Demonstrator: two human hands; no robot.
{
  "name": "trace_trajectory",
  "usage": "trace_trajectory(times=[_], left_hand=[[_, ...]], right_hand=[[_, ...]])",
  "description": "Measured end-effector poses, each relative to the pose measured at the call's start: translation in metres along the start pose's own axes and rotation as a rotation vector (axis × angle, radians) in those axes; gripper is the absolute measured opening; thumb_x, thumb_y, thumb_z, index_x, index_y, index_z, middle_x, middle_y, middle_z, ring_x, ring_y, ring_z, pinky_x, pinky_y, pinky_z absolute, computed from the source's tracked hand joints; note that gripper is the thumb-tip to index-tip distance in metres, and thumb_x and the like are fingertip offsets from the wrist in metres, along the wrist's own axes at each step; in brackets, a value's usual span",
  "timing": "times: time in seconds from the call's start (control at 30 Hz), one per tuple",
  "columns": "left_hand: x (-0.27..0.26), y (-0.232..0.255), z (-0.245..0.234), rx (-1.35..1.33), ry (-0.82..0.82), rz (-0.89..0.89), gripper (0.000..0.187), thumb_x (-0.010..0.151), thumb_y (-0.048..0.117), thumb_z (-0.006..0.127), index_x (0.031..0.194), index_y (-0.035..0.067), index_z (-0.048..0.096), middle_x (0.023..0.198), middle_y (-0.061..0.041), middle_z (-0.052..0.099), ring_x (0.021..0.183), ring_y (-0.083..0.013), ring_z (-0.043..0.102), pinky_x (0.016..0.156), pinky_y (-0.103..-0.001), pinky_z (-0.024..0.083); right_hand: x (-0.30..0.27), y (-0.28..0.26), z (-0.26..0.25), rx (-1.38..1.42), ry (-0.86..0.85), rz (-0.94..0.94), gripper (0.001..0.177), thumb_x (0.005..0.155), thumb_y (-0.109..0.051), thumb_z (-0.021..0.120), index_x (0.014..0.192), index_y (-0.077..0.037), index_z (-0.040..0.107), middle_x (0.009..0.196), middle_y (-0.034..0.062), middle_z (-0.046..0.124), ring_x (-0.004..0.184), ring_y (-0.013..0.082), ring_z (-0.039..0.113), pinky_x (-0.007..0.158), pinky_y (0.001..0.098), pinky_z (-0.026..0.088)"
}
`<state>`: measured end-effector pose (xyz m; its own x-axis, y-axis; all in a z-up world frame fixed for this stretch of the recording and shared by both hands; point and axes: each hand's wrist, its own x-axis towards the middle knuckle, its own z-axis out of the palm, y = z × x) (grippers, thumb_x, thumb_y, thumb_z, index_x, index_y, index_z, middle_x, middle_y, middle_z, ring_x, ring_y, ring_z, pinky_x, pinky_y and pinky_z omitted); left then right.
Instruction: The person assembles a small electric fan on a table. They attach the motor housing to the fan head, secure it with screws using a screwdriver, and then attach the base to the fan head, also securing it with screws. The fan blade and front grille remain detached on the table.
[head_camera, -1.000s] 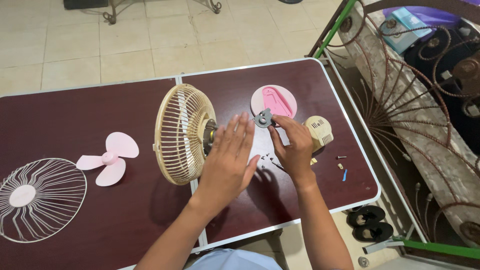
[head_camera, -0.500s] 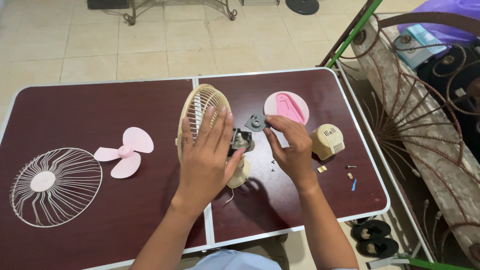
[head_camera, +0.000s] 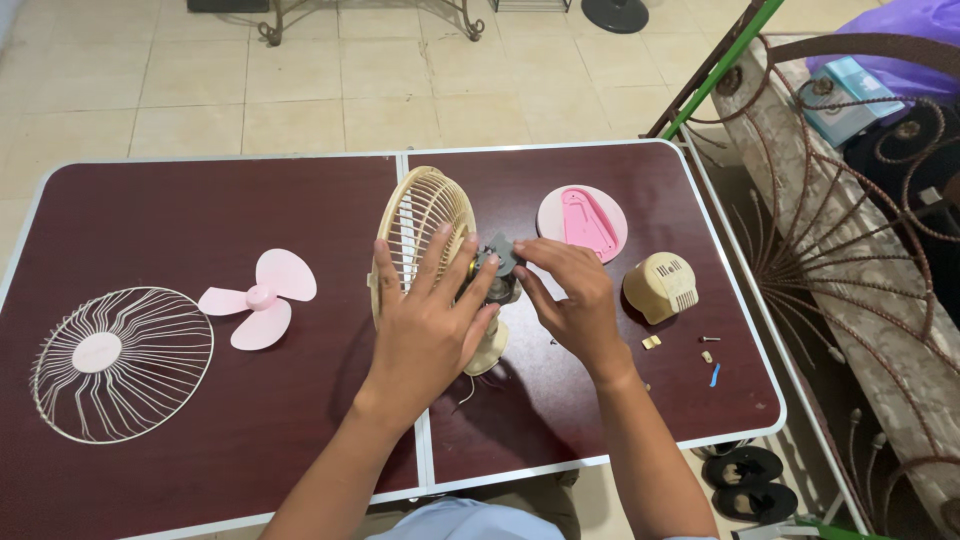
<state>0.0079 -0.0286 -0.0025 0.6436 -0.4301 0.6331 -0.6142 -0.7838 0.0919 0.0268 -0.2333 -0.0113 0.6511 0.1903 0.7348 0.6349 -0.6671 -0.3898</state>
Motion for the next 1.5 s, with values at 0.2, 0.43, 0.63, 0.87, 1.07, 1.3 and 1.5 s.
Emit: trace_trajectory(times=[0.2,0.43,0.63,0.87,1.07,1.3,1.5], left_hand=[[0.0,0.0,0.003,0.015,-0.001,0.01,0.043,0.092,0.037,0.074,0.128,0.014,0.073,0.144,-0.007,0.062,0.147,-0.0289,0.041,0.115,-0.081,0.008],[-0.002,0.0,0.002,-0.019,0.021,0.019,0.041,0.091,0.034,0.075,0.124,0.008,0.074,0.138,-0.008,0.065,0.145,-0.0289,0.044,0.111,-0.085,0.005],[-0.002,-0.002,0.004,-0.028,0.029,-0.003,0.037,0.091,0.028,0.076,0.121,0.007,0.074,0.133,-0.007,0.068,0.143,-0.0276,0.048,0.112,-0.085,0.004],[-0.002,-0.001,0.005,-0.025,0.034,-0.003,0.036,0.09,0.028,0.076,0.119,0.008,0.076,0.131,-0.006,0.069,0.14,-0.0277,0.05,0.109,-0.086,0.003],[0.001,-0.001,0.006,-0.029,0.019,0.0,0.032,0.091,0.028,0.076,0.116,0.009,0.077,0.129,-0.006,0.069,0.14,-0.0275,0.05,0.109,-0.087,0.003],[-0.002,-0.001,0.008,0.006,0.005,0.007,0.031,0.088,0.025,0.075,0.114,0.008,0.078,0.132,-0.008,0.068,0.142,-0.029,0.048,0.108,-0.088,0.007],[-0.002,0.0,0.01,0.026,-0.002,0.004,0.028,0.088,0.022,0.075,0.112,0.009,0.078,0.133,-0.007,0.067,0.143,-0.0286,0.047,0.109,-0.088,0.007]], right_hand=[[-0.004,0.004,0.004,0.05,-0.05,0.013,0.03,0.088,-0.008,0.081,0.117,-0.009,0.074,0.114,0.0062,0.077,0.11,0.0233,0.073,0.094,0.036,0.053],[-0.005,0.006,0.003,0.146,-0.103,0.093,0.032,0.089,-0.008,0.08,0.12,-0.009,0.074,0.115,0.0078,0.077,0.109,0.0239,0.074,0.096,0.0362,0.055],[0.0,0.006,0.003,0.173,-0.102,0.13,0.03,0.088,-0.008,0.081,0.118,-0.009,0.075,0.115,0.0076,0.078,0.108,0.0233,0.074,0.095,0.0356,0.056],[-0.003,0.01,0.006,0.188,-0.084,0.174,0.025,0.088,-0.006,0.081,0.112,-0.007,0.077,0.111,0.0081,0.078,0.107,0.0234,0.074,0.095,0.0355,0.057],[-0.011,0.017,0.007,0.224,-0.086,0.205,0.022,0.087,-0.004,0.081,0.109,-0.006,0.076,0.111,0.0085,0.078,0.106,0.022,0.075,0.095,0.035,0.057],[-0.019,0.026,0.006,0.372,-0.131,0.235,0.027,0.09,0.007,0.07,0.113,-0.005,0.076,0.116,0.0093,0.077,0.111,0.0214,0.074,0.098,0.0336,0.058],[-0.022,0.03,0.008,0.381,-0.135,0.231,0.028,0.089,0.01,0.07,0.112,-0.005,0.075,0.116,0.0095,0.076,0.109,0.0207,0.074,0.095,0.0322,0.059]])
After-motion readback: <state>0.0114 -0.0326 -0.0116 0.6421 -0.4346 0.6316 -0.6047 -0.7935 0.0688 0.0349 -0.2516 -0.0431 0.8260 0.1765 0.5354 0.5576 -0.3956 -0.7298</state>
